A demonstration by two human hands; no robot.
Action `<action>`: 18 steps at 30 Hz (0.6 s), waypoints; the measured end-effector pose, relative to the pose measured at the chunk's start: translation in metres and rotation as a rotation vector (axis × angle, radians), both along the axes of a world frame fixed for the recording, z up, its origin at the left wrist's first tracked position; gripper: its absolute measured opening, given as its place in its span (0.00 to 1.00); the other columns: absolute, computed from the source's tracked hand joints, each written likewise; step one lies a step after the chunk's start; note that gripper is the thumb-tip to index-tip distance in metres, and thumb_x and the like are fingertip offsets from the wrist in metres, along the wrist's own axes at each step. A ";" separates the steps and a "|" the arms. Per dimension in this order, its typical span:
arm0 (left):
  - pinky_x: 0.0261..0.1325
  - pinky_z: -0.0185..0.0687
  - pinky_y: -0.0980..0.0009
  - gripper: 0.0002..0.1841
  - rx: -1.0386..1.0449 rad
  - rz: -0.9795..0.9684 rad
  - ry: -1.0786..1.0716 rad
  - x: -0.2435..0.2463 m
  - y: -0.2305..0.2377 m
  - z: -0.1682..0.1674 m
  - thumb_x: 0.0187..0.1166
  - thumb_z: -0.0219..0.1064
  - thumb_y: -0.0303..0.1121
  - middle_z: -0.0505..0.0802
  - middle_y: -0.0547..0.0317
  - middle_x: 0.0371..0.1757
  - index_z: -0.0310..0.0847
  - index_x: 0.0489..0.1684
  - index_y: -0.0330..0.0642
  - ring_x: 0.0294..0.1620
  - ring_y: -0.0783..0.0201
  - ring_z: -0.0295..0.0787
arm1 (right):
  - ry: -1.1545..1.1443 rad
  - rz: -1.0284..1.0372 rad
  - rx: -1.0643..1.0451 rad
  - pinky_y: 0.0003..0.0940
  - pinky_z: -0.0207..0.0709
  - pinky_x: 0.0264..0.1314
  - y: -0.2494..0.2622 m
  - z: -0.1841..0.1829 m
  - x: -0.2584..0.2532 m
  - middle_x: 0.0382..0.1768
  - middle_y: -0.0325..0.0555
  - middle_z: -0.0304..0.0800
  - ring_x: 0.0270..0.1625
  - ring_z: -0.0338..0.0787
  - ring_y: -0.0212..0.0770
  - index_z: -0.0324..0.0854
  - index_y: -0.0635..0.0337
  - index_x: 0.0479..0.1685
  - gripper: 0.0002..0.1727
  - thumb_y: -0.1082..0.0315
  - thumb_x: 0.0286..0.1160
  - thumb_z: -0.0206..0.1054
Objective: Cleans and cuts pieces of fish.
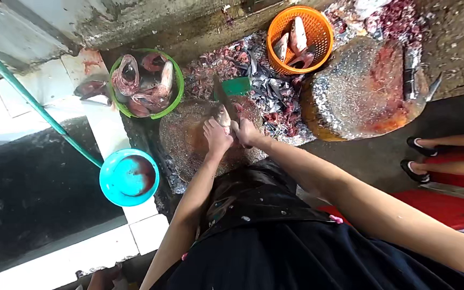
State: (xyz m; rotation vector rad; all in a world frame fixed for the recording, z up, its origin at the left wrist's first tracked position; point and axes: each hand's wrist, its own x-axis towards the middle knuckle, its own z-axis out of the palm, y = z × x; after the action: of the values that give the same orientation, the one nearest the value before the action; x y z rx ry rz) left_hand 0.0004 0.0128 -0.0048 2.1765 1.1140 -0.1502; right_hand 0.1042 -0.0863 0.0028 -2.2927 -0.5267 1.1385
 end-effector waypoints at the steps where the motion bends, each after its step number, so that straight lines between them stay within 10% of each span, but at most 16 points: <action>1: 0.82 0.66 0.39 0.58 0.003 0.008 -0.016 -0.002 -0.001 -0.002 0.47 0.83 0.38 0.67 0.30 0.84 0.53 0.87 0.31 0.86 0.34 0.62 | -0.099 0.094 -0.072 0.61 0.85 0.49 -0.001 0.004 -0.003 0.43 0.61 0.89 0.47 0.93 0.59 0.75 0.63 0.64 0.29 0.44 0.92 0.47; 11: 0.83 0.69 0.46 0.63 -0.018 0.088 0.034 -0.014 0.010 0.004 0.46 0.87 0.55 0.70 0.30 0.82 0.56 0.85 0.28 0.85 0.36 0.64 | -0.560 0.475 -0.323 0.70 0.83 0.38 -0.006 0.033 -0.001 0.36 0.67 0.90 0.42 0.93 0.73 0.70 0.61 0.68 0.27 0.46 0.92 0.45; 18: 0.81 0.70 0.40 0.66 -0.010 0.077 -0.011 -0.015 0.006 0.005 0.49 0.88 0.46 0.64 0.28 0.86 0.45 0.93 0.36 0.86 0.31 0.62 | -0.294 -0.016 -0.120 0.64 0.85 0.42 -0.047 0.033 0.000 0.39 0.60 0.89 0.43 0.93 0.62 0.75 0.60 0.61 0.30 0.40 0.90 0.48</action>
State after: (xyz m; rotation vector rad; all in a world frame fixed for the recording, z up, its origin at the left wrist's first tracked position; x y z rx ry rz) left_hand -0.0147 0.0188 -0.0002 2.1202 1.1868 -0.1094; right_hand 0.1044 -0.1330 0.0360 -2.5821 -0.5607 0.8494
